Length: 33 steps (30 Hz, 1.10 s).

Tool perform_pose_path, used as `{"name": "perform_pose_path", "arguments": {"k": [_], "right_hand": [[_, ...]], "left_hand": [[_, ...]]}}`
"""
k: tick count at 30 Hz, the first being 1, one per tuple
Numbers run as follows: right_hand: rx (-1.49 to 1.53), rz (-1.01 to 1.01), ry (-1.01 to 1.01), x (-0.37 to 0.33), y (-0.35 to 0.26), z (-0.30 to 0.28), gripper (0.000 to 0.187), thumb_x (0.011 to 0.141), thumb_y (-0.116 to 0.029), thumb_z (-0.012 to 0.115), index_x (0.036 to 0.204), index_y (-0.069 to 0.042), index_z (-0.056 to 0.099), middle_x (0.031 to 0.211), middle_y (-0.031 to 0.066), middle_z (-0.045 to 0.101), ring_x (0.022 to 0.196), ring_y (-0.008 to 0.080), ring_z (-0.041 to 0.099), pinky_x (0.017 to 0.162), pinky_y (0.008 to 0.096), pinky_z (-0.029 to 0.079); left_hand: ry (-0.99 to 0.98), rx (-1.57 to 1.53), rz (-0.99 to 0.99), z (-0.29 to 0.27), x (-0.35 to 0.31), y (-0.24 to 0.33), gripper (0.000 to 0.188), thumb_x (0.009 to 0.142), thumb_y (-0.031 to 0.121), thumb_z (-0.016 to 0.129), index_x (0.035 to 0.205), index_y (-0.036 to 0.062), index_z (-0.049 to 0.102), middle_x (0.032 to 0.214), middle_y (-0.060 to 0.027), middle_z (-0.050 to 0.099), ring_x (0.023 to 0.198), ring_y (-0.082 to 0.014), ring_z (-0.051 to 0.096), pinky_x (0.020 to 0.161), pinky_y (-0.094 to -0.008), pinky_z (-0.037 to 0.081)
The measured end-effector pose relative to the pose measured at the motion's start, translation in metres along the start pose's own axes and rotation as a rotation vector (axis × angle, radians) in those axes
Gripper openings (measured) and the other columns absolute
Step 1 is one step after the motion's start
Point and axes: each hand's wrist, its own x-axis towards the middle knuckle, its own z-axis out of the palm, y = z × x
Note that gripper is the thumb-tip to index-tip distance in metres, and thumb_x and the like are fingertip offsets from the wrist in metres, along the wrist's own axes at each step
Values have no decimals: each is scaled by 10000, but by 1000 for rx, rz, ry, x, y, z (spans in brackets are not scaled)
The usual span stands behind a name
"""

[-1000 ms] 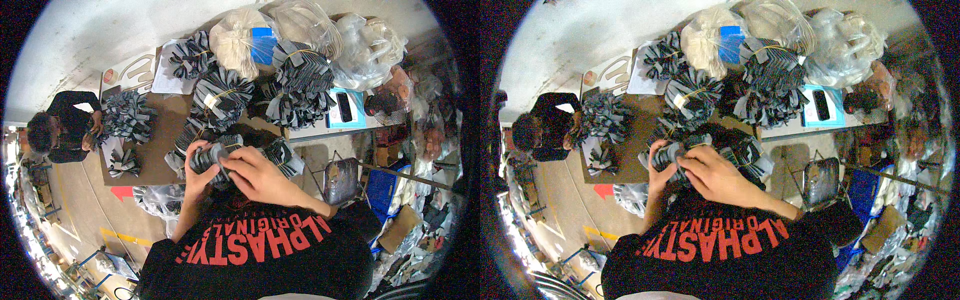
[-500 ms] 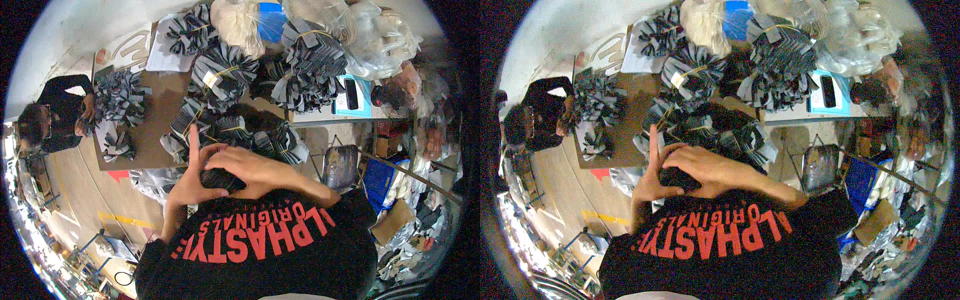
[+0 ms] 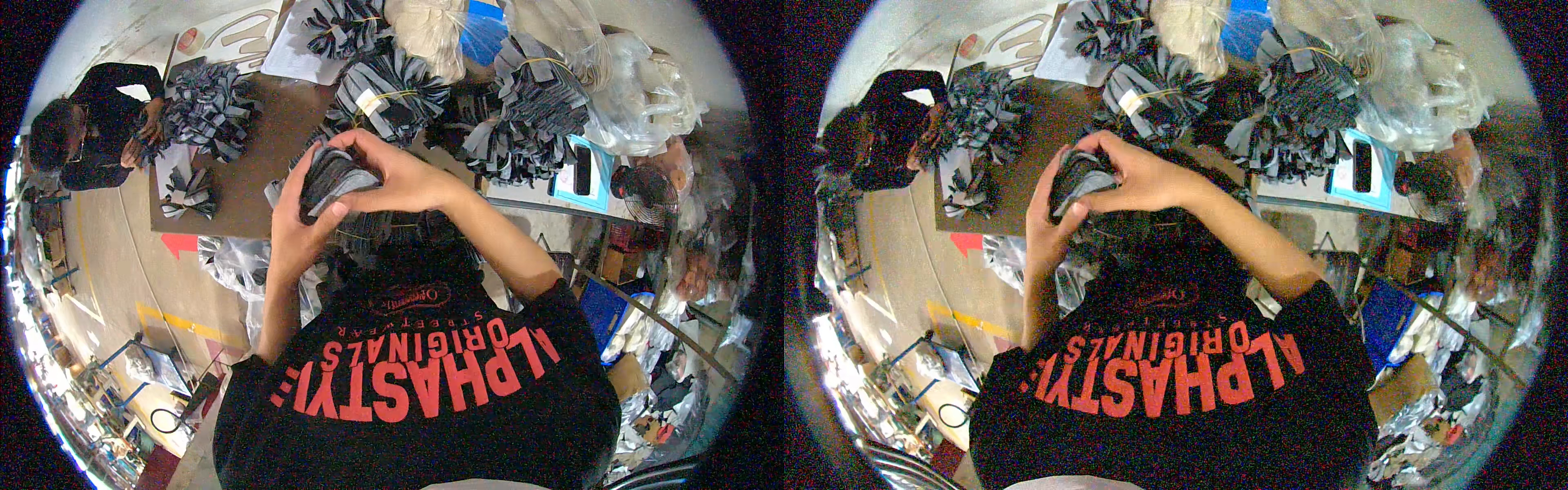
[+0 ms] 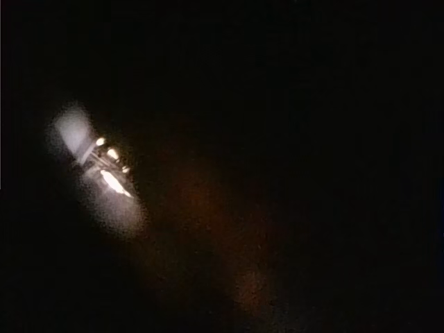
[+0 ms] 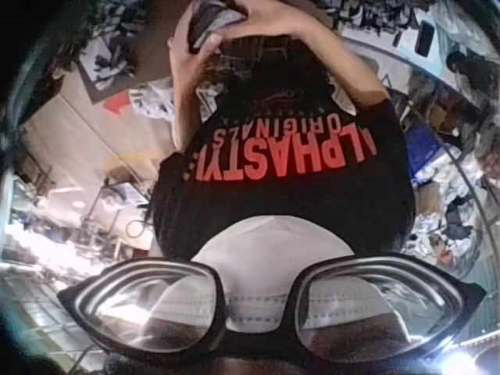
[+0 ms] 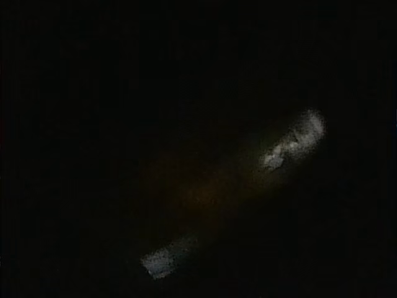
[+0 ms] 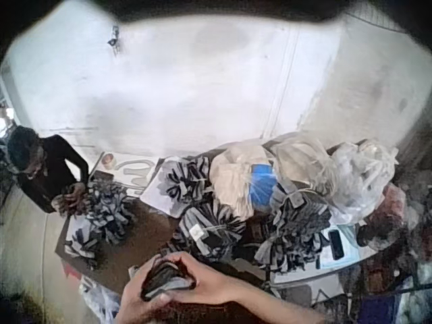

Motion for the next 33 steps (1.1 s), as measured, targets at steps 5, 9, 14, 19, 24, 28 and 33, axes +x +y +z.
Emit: {"name": "perform_pose_path", "arguments": {"k": [5, 9, 14, 19, 24, 28, 33], "right_hand": [[23, -43, -66, -8, 11, -33, 521, 974, -188, 733, 1429, -54, 519, 1180, 28, 637, 980, 114, 625, 872, 283, 532], [-558, 395, 329, -38, 61, -90, 245, 972, -241, 651, 1032, -20, 738, 924, 116, 759, 856, 244, 731, 804, 388, 578], [-1203, 777, 27, -61, 139, -112, 227, 870, -194, 700, 1004, -12, 723, 1076, 213, 746, 989, 450, 711, 890, 532, 565], [-1327, 809, 62, -53, 149, -96, 266, 838, -149, 722, 1077, -34, 748, 1219, 196, 713, 1074, 395, 709, 916, 506, 584], [-1377, 940, 9, -49, 176, -110, 320, 793, -124, 792, 1099, -39, 754, 1239, 206, 704, 1110, 348, 714, 840, 477, 619], [-1404, 836, -26, -51, 171, -108, 326, 784, -119, 772, 1097, -31, 751, 1179, 206, 724, 1103, 368, 711, 857, 471, 615], [-1358, 779, 39, -53, 153, -104, 240, 869, -141, 631, 1030, -25, 765, 1130, 205, 740, 1049, 383, 721, 896, 512, 586]], "left_hand": [[171, -267, -180, -8, -27, -30, 679, 982, 361, 669, 1506, -8, 447, 1397, -169, 581, 1279, -272, 581, 1104, -433, 439], [344, -1072, -394, -22, -46, -61, 604, 1001, 503, 595, 1415, 68, 525, 1316, -134, 625, 1157, -318, 627, 1021, -509, 501], [304, -1683, -383, -41, -64, -78, 583, 962, 512, 646, 1357, 90, 572, 1332, -163, 618, 1188, -338, 605, 1052, -516, 485], [351, -1675, -424, -20, -53, -41, 568, 948, 498, 663, 1324, 78, 598, 1330, -164, 619, 1199, -342, 583, 1082, -522, 457], [230, -1685, -468, -12, -54, -63, 564, 918, 523, 680, 1326, 138, 623, 1345, -118, 637, 1239, -325, 563, 1080, -498, 442], [323, -1769, -458, -7, -54, -56, 515, 946, 480, 657, 1332, 140, 622, 1350, -105, 641, 1262, -307, 570, 1074, -490, 451], [280, -1467, -447, -8, -50, -59, 520, 957, 395, 648, 1407, 145, 572, 1365, -87, 631, 1273, -282, 575, 1081, -491, 458]]}}
